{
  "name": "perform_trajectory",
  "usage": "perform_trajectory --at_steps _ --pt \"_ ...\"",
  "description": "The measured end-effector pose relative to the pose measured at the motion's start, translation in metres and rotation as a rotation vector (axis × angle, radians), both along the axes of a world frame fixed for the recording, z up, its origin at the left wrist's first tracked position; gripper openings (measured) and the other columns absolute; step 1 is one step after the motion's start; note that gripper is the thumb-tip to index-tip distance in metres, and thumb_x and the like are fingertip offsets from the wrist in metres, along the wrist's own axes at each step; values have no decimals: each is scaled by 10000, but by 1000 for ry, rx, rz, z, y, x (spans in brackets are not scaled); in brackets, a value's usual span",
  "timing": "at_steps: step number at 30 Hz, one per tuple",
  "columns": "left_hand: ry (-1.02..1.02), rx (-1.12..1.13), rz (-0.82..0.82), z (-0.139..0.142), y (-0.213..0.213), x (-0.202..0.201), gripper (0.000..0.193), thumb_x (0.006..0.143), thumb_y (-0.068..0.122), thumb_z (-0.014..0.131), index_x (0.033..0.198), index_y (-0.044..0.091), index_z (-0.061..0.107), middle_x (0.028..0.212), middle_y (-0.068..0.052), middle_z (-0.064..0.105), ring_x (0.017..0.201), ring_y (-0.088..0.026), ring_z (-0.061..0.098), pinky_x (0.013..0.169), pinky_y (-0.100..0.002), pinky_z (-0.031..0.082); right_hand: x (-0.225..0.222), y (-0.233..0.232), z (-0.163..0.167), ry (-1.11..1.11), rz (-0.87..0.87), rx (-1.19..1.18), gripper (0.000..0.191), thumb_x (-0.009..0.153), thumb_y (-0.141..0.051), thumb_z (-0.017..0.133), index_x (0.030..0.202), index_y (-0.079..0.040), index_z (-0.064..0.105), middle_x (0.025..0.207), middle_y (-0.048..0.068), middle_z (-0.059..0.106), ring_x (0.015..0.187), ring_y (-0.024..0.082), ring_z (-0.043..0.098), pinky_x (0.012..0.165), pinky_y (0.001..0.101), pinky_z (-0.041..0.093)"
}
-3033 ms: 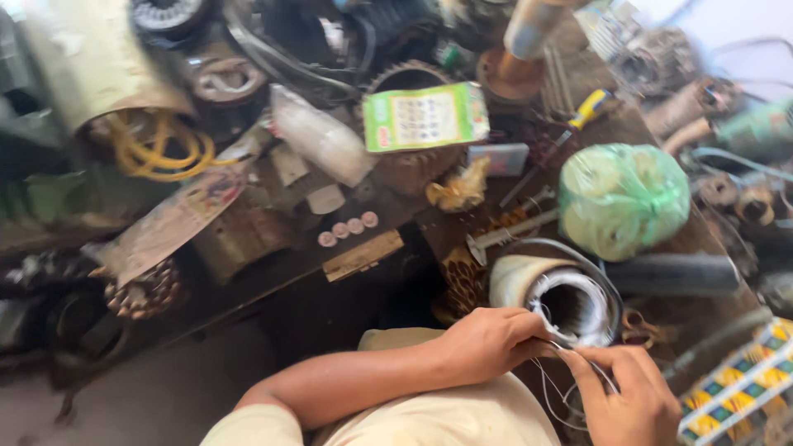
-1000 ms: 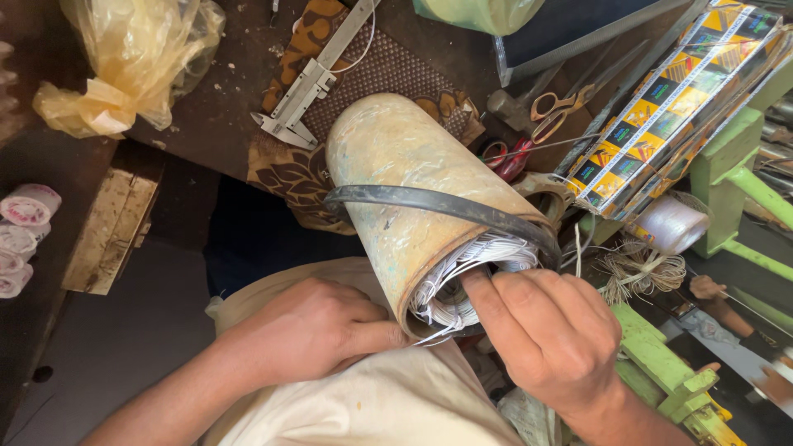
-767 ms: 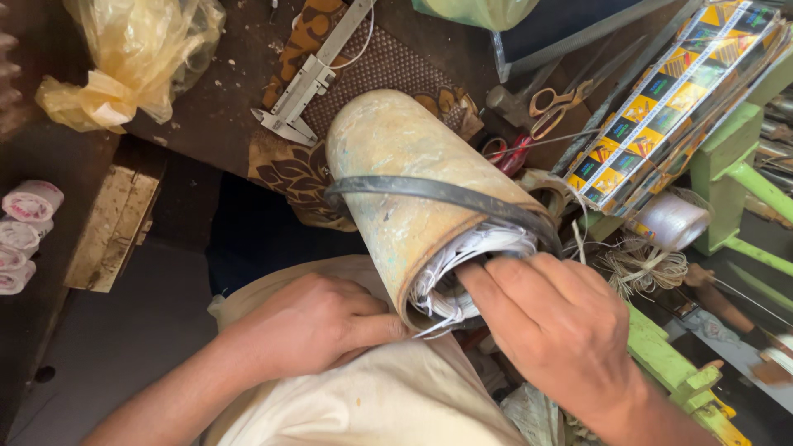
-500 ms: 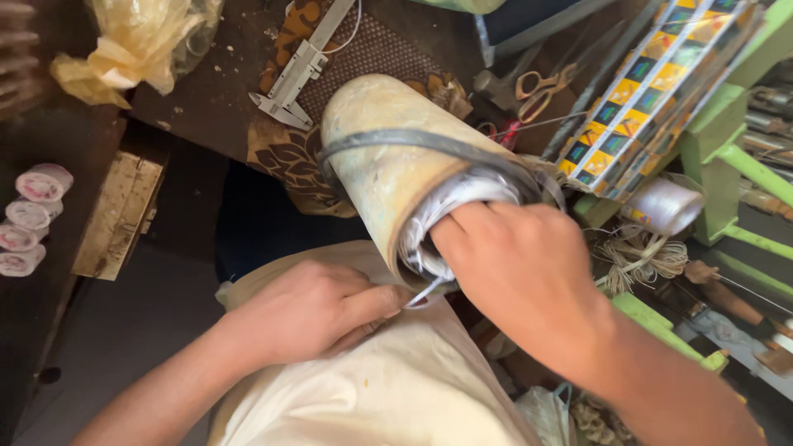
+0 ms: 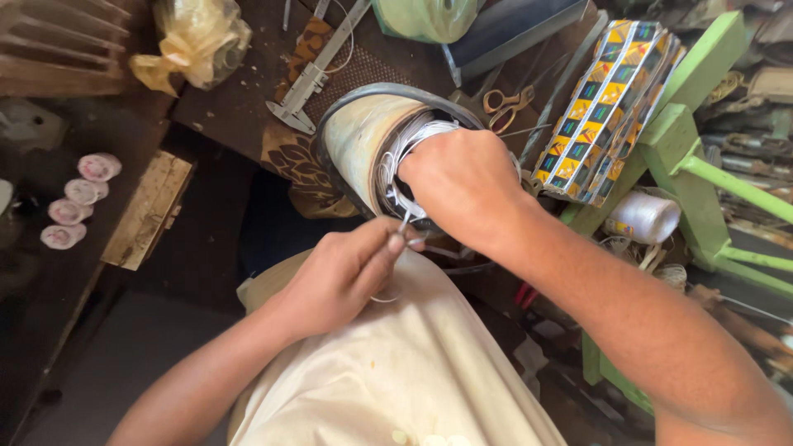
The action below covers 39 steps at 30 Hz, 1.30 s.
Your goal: The person winds white wire into a cylindrical metal housing, using pliers to cut the wire and a screwdriver to push it into place. The person repeatedly measures, cuts, and inserts wire segments into the housing.
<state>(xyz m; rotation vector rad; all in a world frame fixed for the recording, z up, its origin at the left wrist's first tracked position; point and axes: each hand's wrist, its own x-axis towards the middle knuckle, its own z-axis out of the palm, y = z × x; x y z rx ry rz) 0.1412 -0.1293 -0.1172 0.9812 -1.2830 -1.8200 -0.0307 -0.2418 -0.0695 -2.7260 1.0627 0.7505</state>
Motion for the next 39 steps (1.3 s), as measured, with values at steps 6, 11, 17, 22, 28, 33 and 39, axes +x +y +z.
perform_trajectory --at_steps 6,11,17,22,28,33,39 --pt "226 321 147 5 10 -7 322 1115 238 445 1129 12 675 618 54 444 555 -33 399 508 -231 349 -7 8 20 -201 -57 98 117 792 -102 636 770 -92 751 773 126 715 749 351 718 619 466 566" --pt "25 163 75 12 13 0 324 1092 244 465 1155 38 707 560 23 458 518 -47 417 488 -249 385 -6 -1 -10 -159 -66 93 138 797 -105 635 792 -68 767 781 207 715 740 399 712 683 496 572" --pt "0 117 77 23 9 -1 303 1084 235 474 1167 46 696 563 2 505 518 -64 486 505 -265 431 -14 -5 -27 -92 -81 138 136 767 -116 651 783 -50 769 785 232 712 746 420 710 684 510 568" --pt "-38 131 96 24 7 3 320 1079 245 461 1170 53 699 532 -6 475 486 -72 478 490 -271 420 -9 -8 -13 -70 -29 204 106 735 -100 665 767 -51 754 787 215 717 761 421 707 691 511 565" --pt "9 131 71 23 0 6 334 1081 234 459 1249 51 682 557 -3 469 510 -71 468 507 -275 433 -12 -3 1 -289 49 117 99 756 -82 685 810 -18 739 802 180 722 748 379 724 649 473 573" --pt "-27 110 34 27 -7 2 341 1074 237 462 1266 55 678 548 -6 481 497 -79 477 507 -283 445 -5 -3 -8 -24 18 98 105 714 -158 726 757 -68 759 752 163 726 716 353 732 640 462 587" --pt "-100 60 26 28 -11 2 314 1067 220 476 1239 68 691 535 -35 505 479 -115 515 512 -308 460 0 -8 -9 -21 40 102 140 675 -211 759 741 -88 765 749 168 732 707 347 734 616 454 583"
